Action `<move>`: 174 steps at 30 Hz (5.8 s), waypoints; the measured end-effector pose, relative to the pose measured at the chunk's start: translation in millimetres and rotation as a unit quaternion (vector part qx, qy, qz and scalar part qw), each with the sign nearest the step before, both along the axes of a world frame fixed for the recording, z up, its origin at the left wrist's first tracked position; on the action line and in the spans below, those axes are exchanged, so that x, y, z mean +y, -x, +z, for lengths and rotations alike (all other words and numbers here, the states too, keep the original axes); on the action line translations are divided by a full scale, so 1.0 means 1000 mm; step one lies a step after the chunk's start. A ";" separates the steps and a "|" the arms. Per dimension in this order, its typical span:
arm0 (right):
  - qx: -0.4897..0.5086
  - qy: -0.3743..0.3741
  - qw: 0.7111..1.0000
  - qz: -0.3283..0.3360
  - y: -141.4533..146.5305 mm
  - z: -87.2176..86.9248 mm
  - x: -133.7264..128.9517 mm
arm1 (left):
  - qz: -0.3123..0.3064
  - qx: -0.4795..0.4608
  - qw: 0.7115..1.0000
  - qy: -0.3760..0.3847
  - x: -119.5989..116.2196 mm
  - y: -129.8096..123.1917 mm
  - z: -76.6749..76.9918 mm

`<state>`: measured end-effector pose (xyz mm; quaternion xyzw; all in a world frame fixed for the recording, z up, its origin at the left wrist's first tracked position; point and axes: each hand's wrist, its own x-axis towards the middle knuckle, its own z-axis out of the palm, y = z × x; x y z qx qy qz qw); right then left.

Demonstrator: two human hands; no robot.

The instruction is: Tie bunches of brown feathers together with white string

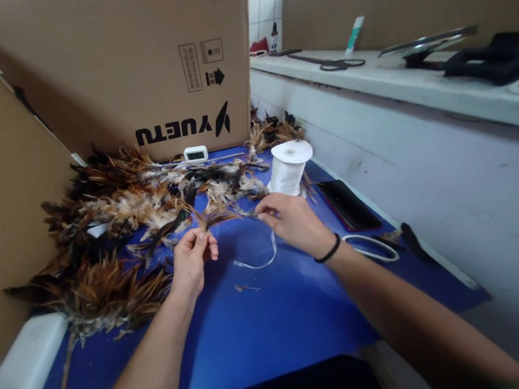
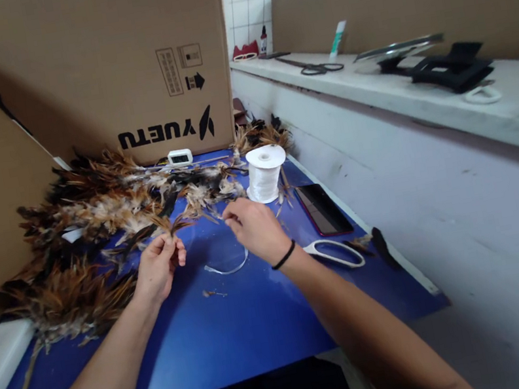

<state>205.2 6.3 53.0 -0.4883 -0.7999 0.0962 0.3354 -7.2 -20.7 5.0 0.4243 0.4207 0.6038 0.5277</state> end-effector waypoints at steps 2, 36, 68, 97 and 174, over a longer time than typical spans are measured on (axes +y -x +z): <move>-0.109 0.017 0.994 -0.020 -0.008 0.007 0.018 | 0.010 -0.022 1.000 0.006 0.000 0.001 0.000; 0.058 0.206 0.959 0.186 0.016 0.046 0.026 | -0.065 -0.040 0.997 0.033 -0.004 -0.002 0.004; 0.460 0.306 0.829 0.087 0.070 -0.030 -0.013 | -0.113 -0.050 0.991 0.045 -0.007 -0.008 0.003; 0.525 0.261 0.809 0.042 0.069 -0.036 -0.012 | -0.103 0.056 0.990 0.076 -0.012 -0.012 0.008; 0.189 0.210 0.954 0.096 0.056 -0.058 0.012 | 0.142 -0.178 0.974 0.001 0.005 0.019 0.018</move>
